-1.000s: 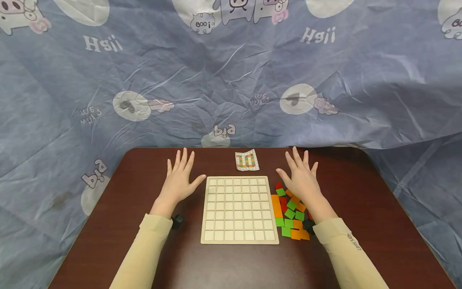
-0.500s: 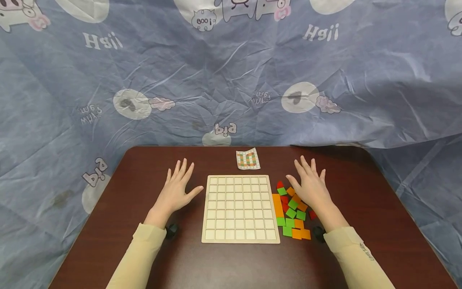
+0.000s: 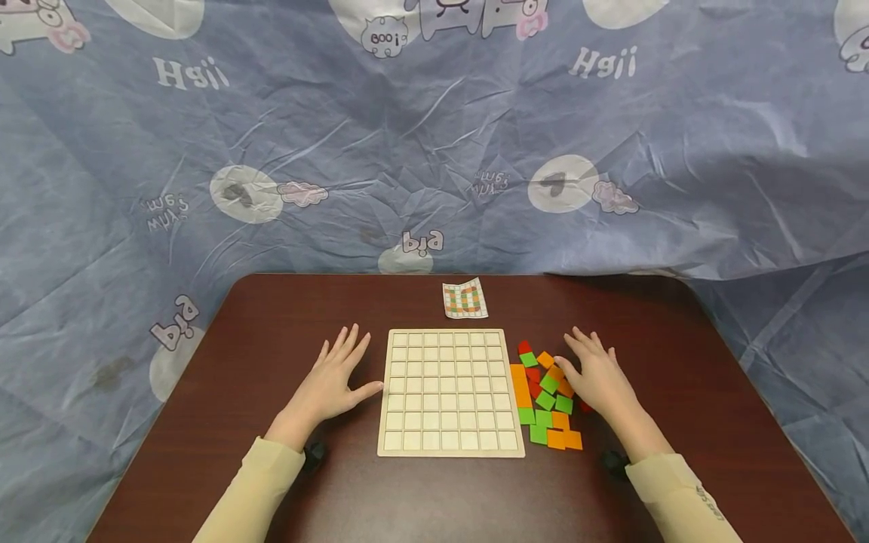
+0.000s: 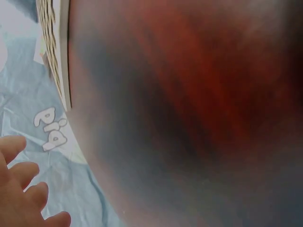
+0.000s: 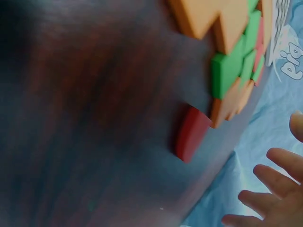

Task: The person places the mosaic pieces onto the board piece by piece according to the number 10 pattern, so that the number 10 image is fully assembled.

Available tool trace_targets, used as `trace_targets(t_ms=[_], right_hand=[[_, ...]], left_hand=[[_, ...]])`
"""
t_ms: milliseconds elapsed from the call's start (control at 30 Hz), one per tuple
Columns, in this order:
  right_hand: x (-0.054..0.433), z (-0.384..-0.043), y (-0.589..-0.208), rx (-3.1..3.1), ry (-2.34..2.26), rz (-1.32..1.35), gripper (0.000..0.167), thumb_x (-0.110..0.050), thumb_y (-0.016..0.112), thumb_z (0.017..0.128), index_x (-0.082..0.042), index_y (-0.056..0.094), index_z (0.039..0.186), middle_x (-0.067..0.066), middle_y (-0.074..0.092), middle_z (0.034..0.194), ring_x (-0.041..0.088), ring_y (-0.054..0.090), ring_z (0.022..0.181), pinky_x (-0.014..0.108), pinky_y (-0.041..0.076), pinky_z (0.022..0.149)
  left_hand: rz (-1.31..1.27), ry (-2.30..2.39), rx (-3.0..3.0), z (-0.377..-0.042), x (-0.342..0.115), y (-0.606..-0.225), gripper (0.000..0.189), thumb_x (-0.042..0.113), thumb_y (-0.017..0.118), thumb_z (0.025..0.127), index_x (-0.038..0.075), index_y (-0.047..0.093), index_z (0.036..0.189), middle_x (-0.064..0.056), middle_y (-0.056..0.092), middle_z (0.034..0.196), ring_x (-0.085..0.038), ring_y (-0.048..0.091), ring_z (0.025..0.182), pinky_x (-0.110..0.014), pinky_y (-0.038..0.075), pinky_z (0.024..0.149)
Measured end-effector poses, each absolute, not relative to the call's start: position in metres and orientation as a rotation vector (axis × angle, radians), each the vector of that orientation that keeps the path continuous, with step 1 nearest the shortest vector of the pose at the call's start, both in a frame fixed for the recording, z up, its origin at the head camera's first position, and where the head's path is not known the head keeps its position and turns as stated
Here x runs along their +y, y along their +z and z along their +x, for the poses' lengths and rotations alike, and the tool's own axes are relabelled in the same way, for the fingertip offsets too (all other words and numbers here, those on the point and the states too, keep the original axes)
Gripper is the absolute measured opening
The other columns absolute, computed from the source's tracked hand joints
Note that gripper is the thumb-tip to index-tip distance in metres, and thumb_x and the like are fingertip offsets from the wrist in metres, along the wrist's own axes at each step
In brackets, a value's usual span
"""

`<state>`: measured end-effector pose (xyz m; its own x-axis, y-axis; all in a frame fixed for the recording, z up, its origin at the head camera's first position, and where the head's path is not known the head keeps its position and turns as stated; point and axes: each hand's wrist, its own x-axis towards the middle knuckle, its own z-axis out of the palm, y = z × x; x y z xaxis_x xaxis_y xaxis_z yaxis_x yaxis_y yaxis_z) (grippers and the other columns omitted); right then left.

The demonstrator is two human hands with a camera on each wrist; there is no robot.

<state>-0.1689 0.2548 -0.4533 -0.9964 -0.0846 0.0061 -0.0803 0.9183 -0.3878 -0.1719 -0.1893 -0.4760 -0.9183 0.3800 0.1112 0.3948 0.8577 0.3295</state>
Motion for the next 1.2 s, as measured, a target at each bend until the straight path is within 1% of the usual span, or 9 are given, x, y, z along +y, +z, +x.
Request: trace_targets(t_ms=[133,200,300,367,567,733,800,1000,1200], right_hand=[[0.255,-0.165,-0.462,3.077,-0.6,-0.124,0.059,-0.027,0.061,0.097,0.006,0.045,0.143,0.03,0.04,0.149,0.051,0.034,0.138,0.07,0.022,0.111],[0.254,-0.164,-0.465,3.094,-0.6,-0.124,0.057,-0.027,0.062,0.096,0.006,0.048,0.141,0.029,0.046,0.145,0.049,0.042,0.133,0.067,0.03,0.11],[0.252,-0.162,-0.471,3.123,-0.605,-0.13,0.053,-0.026,0.065,0.095,0.006,0.054,0.135,0.028,0.053,0.137,0.048,0.049,0.124,0.064,0.039,0.104],[0.252,-0.161,-0.474,3.137,-0.6,-0.139,0.05,-0.025,0.067,0.093,0.007,0.059,0.131,0.028,0.056,0.132,0.048,0.052,0.119,0.063,0.044,0.1],[0.25,-0.161,-0.481,3.151,-0.624,-0.127,0.042,-0.023,0.069,0.091,0.006,0.066,0.121,0.025,0.062,0.119,0.043,0.055,0.107,0.059,0.049,0.092],[0.249,-0.164,-0.483,3.105,-0.686,-0.064,0.04,-0.023,0.071,0.09,0.005,0.068,0.118,0.023,0.062,0.113,0.039,0.055,0.1,0.057,0.05,0.089],[0.249,-0.166,-0.484,3.074,-0.7,-0.033,0.04,-0.024,0.072,0.089,0.005,0.068,0.117,0.023,0.061,0.112,0.037,0.054,0.098,0.056,0.05,0.088],[0.249,-0.172,-0.484,2.99,-0.772,0.055,0.036,-0.022,0.074,0.088,0.005,0.068,0.11,0.021,0.06,0.103,0.031,0.056,0.088,0.049,0.051,0.081],[0.25,-0.176,-0.48,2.868,-0.855,0.184,0.036,-0.021,0.074,0.089,0.006,0.064,0.111,0.022,0.062,0.103,0.03,0.059,0.088,0.045,0.053,0.078]], left_hand=[[-0.658,-0.566,-3.002,-0.164,-0.187,-0.48,0.092,0.054,0.07,0.085,0.007,0.032,0.154,-0.018,0.017,0.164,-0.04,0.018,0.151,-0.063,0.016,0.119],[-0.677,-0.579,-3.014,-0.161,-0.185,-0.481,0.095,0.056,0.071,0.083,0.007,0.032,0.154,-0.019,0.018,0.163,-0.04,0.018,0.151,-0.063,0.016,0.119],[-0.703,-0.59,-3.042,-0.156,-0.181,-0.481,0.1,0.06,0.072,0.08,0.007,0.031,0.155,-0.019,0.019,0.163,-0.039,0.018,0.151,-0.062,0.016,0.119],[-0.716,-0.599,-3.063,-0.154,-0.179,-0.482,0.103,0.062,0.072,0.079,0.007,0.03,0.155,-0.019,0.019,0.163,-0.038,0.017,0.151,-0.062,0.016,0.12],[-0.745,-0.598,-3.127,-0.146,-0.174,-0.488,0.11,0.066,0.072,0.076,0.006,0.028,0.156,-0.018,0.019,0.164,-0.036,0.016,0.152,-0.06,0.017,0.12],[-0.763,-0.651,-3.172,-0.139,-0.169,-0.488,0.11,0.063,0.075,0.075,0.005,0.026,0.156,-0.019,0.019,0.163,-0.036,0.016,0.152,-0.06,0.017,0.12],[-0.771,-0.672,-3.189,-0.137,-0.168,-0.488,0.111,0.063,0.075,0.075,0.005,0.026,0.156,-0.02,0.019,0.163,-0.037,0.016,0.152,-0.061,0.017,0.12],[-0.781,-0.67,-3.211,-0.132,-0.164,-0.49,0.115,0.065,0.076,0.072,0.003,0.026,0.156,-0.02,0.018,0.163,-0.036,0.016,0.152,-0.06,0.018,0.12],[-0.779,-0.666,-3.24,-0.129,-0.163,-0.49,0.122,0.065,0.079,0.069,0.001,0.023,0.156,-0.02,0.015,0.164,-0.036,0.015,0.152,-0.06,0.018,0.12]])
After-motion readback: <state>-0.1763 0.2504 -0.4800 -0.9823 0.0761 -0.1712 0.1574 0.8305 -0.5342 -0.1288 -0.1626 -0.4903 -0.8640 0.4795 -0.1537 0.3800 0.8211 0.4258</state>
